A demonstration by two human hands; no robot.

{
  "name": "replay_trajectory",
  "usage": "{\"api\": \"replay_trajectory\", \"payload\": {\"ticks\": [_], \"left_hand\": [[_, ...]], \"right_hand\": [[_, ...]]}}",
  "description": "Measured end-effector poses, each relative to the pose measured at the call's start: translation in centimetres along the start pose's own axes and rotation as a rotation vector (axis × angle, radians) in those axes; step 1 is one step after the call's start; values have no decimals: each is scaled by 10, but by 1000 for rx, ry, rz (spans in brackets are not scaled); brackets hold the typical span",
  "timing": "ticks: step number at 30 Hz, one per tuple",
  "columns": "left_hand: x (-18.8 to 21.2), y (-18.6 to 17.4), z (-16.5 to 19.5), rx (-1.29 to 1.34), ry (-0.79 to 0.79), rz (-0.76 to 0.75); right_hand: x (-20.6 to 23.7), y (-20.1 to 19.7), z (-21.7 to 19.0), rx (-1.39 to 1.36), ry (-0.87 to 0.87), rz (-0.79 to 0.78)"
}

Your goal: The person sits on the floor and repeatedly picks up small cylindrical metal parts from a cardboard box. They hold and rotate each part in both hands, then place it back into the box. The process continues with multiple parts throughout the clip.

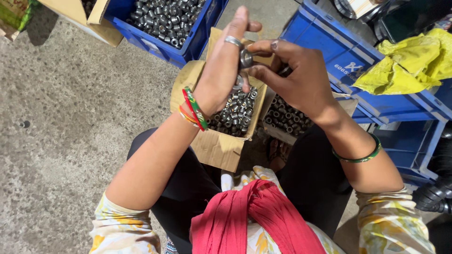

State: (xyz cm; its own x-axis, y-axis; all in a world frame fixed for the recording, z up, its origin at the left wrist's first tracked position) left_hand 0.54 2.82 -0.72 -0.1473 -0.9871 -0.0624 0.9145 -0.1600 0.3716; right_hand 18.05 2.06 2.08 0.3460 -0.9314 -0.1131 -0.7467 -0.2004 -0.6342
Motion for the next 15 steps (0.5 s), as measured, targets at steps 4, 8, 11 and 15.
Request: {"api": "replay_trajectory", "payload": {"ticks": [4, 8, 11, 15], "left_hand": [[-1, -1, 0, 48, -35, -25], [0, -3, -1, 40, -60, -48], [2, -4, 0, 33, 11, -90], [2, -9, 7, 48, 2, -165]], "right_hand": [[2, 1, -4, 111, -3, 71], [4, 0, -1, 144, -33, 89], [1, -2, 6, 26, -2, 61], [-2, -7, 16, -144, 53, 100]]}}
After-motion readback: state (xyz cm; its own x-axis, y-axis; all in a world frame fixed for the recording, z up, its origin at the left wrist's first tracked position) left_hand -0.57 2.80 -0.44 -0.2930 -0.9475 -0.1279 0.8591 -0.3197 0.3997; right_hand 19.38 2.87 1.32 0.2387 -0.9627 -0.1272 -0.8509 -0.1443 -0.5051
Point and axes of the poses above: each hand's wrist, its own x-axis away from the middle knuckle, its own y-axis out of the palm, z = x × y, the point moved 1 cm from there along -x, towards the middle knuckle, and after that the axes turned 11 degrees about y, right-handed, at the moved point
